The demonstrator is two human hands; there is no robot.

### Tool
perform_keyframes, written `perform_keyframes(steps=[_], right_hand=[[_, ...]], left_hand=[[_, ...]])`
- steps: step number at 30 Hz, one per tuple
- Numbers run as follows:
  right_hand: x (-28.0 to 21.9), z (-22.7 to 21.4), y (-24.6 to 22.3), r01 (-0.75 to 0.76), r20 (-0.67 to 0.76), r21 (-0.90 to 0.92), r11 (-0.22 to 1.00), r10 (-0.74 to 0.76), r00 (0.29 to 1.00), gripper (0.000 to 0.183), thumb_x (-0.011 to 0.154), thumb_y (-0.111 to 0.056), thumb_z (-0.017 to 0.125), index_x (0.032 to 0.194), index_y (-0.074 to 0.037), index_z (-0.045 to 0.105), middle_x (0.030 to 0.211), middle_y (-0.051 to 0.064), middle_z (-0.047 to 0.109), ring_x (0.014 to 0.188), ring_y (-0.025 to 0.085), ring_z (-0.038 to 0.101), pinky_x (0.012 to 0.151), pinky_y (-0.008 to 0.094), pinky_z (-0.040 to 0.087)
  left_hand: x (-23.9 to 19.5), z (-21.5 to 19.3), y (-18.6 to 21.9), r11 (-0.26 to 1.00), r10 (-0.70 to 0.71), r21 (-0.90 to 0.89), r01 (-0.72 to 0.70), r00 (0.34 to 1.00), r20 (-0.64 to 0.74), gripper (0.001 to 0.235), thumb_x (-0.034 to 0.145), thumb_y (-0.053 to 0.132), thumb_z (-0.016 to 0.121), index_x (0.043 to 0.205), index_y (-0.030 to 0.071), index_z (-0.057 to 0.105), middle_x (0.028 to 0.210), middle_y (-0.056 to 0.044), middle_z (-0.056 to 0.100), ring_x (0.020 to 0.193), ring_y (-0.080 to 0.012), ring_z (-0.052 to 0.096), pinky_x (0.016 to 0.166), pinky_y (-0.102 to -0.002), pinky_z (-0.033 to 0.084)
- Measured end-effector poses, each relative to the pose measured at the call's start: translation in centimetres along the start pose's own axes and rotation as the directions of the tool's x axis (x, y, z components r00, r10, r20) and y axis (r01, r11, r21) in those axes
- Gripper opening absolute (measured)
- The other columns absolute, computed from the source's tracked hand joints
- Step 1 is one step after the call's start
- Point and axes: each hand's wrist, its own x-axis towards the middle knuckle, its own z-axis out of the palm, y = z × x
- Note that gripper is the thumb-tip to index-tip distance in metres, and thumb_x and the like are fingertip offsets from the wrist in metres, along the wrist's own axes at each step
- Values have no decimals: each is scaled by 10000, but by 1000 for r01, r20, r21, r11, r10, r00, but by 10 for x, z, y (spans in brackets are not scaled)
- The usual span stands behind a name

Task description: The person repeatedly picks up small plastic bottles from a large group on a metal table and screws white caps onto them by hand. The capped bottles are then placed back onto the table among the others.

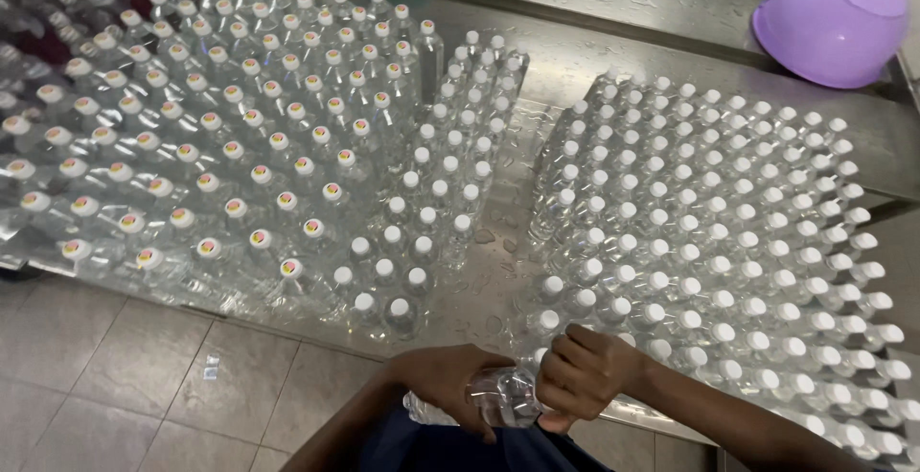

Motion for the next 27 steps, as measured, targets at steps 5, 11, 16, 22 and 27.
perform_keyframes(steps=[5,11,16,22,27], right_hand=[[-49,59,-5,-205,17,229,952,206,978,420,1082,-192,311,732,-172,542,586,-31,482,447,135,386,417,309,322],[-69,102,18,-989,652,150,-10,753,91,743,1142,-358,404,431,-149,357,389,-15,248,362,116,195,443,357,230],[-133,144,35,-800,830,-228,-555,320,-458,688,993,-599,597,1239,43,585,664,103,543,534,200,499,445,341,281],[-41,60,52,-993,895,-116,8,435,-101,650,1144,-508,338,1147,-9,755,1011,318,808,1026,561,745,874,600,576],[18,32,41,-999,871,44,28,489,52,362,1124,-402,505,1332,-141,645,994,252,781,915,475,780,779,538,589]], left_hand=[[4,10,-20,963,73,-264,-63,997,28,653,803,334,880,1364,106,639,1101,9,757,1011,-156,712,936,-289,546],[41,45,-42,811,-162,307,499,695,-701,825,902,390,866,1535,64,451,1075,-131,698,865,-330,713,699,-498,564],[65,59,-61,314,205,660,682,631,-749,804,751,136,954,1454,11,585,885,-121,644,693,-267,674,632,-416,530],[61,51,-68,850,-131,271,451,679,-722,790,925,334,771,1591,73,435,1223,-221,681,1034,-428,744,845,-524,585],[64,56,-86,967,-148,27,252,647,-748,869,880,523,793,1589,128,483,1338,-173,678,1187,-424,710,995,-526,563]])
